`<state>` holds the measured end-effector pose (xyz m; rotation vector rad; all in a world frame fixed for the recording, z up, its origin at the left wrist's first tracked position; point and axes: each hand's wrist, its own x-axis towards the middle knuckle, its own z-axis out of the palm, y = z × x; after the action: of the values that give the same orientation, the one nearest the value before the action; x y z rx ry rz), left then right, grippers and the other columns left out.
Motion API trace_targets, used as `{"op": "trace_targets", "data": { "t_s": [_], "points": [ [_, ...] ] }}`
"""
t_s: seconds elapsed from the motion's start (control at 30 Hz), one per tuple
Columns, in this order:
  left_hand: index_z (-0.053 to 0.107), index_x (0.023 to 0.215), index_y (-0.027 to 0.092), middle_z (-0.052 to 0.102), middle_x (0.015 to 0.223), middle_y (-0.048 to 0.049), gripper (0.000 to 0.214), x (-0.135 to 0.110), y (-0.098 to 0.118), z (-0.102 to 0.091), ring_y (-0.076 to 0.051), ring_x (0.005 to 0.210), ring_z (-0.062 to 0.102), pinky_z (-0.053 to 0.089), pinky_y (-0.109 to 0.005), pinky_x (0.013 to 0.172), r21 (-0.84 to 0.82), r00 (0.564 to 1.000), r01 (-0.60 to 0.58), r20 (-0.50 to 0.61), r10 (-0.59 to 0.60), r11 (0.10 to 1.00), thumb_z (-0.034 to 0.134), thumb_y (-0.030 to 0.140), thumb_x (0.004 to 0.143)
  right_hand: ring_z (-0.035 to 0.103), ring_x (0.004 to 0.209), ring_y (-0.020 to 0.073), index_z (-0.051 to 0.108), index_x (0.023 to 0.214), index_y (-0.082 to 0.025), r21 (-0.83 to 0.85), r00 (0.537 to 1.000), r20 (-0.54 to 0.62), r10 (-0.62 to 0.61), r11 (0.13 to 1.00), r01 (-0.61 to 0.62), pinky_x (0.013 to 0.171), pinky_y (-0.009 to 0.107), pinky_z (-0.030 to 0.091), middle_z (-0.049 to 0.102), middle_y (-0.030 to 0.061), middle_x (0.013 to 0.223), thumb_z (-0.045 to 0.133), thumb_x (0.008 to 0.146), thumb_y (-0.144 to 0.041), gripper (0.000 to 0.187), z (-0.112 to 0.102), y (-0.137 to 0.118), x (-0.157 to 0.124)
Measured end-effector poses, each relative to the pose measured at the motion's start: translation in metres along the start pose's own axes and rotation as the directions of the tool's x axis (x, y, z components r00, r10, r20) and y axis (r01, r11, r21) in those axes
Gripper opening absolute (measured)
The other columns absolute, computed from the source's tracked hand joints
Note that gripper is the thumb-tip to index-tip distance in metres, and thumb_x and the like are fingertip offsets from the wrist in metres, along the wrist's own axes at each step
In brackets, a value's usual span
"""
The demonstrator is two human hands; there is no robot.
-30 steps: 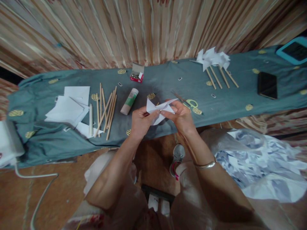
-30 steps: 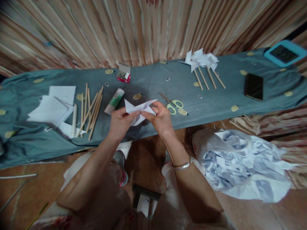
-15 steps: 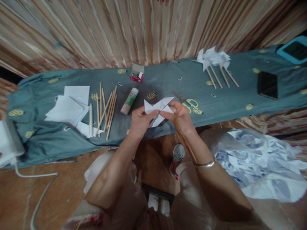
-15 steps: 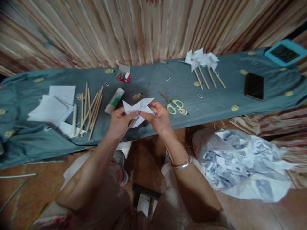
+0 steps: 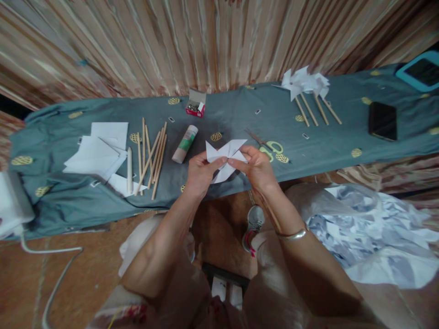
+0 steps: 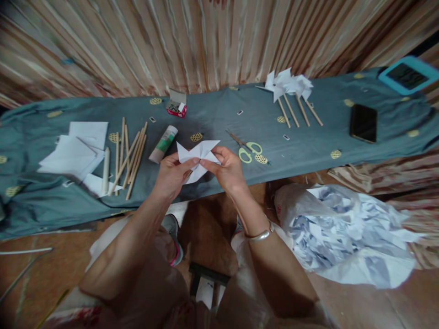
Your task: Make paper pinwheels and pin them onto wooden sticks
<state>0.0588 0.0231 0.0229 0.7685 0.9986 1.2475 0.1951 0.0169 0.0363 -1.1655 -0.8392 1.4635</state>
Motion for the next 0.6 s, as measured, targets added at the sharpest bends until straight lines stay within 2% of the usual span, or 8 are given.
{"op": "trace_targets", "data": {
  "t_s": [0.1,0.2,0.3,0.4,0.43,0.5,0.6],
  "points": [
    [0.073,0.073,0.015,0.068,0.063,0.0019,0.030,-0.002,0.001,0.000,-0.008,0.053,0.054,0.043,-0.021,0.056,0.006,1.000,-0.001,-0.002,0.001,1.000,0.089,0.031,0.054,0.071,0.070,0.0173,0.064,0.091,-0.020,0.018,1.000,-0.001,0.001,1.000,-0.001,0.078,0.037,0.060,0.077,-0.0003,0.081,0.092,0.050,-0.033,0.051,-0.001,0.001,0.001],
    [0.074,0.079,0.016,0.073,0.074,-0.0011,0.036,-0.003,0.009,-0.001,-0.012,0.065,0.063,0.050,-0.025,0.066,0.018,1.000,-0.015,0.009,0.015,1.000,0.090,0.036,0.053,0.071,0.070,0.0177,0.065,0.088,-0.020,-0.009,0.999,-0.007,-0.035,0.999,0.035,0.078,0.037,0.060,0.077,-0.0003,0.080,0.092,0.050,-0.033,0.049,-0.005,0.001,0.005],
    [0.074,0.086,0.016,0.075,0.085,-0.0063,0.040,-0.002,0.019,-0.009,-0.017,0.077,0.068,0.054,-0.029,0.073,0.076,0.998,-0.065,0.008,0.065,0.995,0.081,0.050,0.066,0.070,0.070,0.0172,0.065,0.082,-0.021,-0.036,0.993,-0.050,-0.110,0.993,0.109,0.077,0.037,0.060,0.077,-0.0006,0.080,0.091,0.050,-0.034,0.044,-0.013,-0.002,0.010],
    [0.073,0.089,0.015,0.075,0.091,-0.0091,0.040,0.001,0.023,-0.025,-0.018,0.080,0.068,0.053,-0.030,0.073,0.286,0.990,-0.122,-0.039,0.138,0.951,0.063,0.053,0.082,0.070,0.070,0.0158,0.066,0.080,-0.022,-0.038,0.985,-0.079,-0.153,0.988,0.150,0.077,0.034,0.060,0.077,-0.0012,0.080,0.092,0.050,-0.034,0.042,-0.022,-0.005,0.013],
    [0.073,0.090,0.015,0.074,0.090,-0.0087,0.036,0.002,0.022,-0.031,-0.018,0.078,0.067,0.053,-0.030,0.072,0.413,0.982,-0.161,-0.026,0.188,0.896,0.062,0.048,0.083,0.070,0.070,0.0153,0.067,0.080,-0.022,-0.033,0.985,-0.081,-0.155,0.988,0.153,0.077,0.034,0.060,0.077,-0.0013,0.081,0.092,0.050,-0.034,0.041,-0.025,-0.007,0.013],
    [0.074,0.092,0.015,0.073,0.093,-0.0079,0.026,0.002,0.018,-0.041,-0.018,0.080,0.066,0.052,-0.031,0.076,0.660,0.966,-0.232,0.066,0.252,0.715,0.065,0.036,0.081,0.069,0.070,0.0145,0.069,0.080,-0.021,-0.022,0.985,-0.079,-0.154,0.988,0.153,0.077,0.033,0.059,0.077,-0.0015,0.080,0.092,0.050,-0.034,0.040,-0.028,-0.009,0.012],
    [0.073,0.096,0.015,0.070,0.096,-0.0078,0.022,0.000,0.009,-0.046,-0.019,0.079,0.064,0.052,-0.032,0.078,0.850,0.949,-0.293,0.203,0.239,0.439,0.068,0.029,0.080,0.068,0.066,0.0137,0.070,0.077,-0.022,-0.007,0.984,-0.087,-0.155,0.988,0.155,0.074,0.032,0.059,0.075,-0.0022,0.077,0.093,0.050,-0.034,0.038,-0.031,-0.013,0.010]
  ]
}}
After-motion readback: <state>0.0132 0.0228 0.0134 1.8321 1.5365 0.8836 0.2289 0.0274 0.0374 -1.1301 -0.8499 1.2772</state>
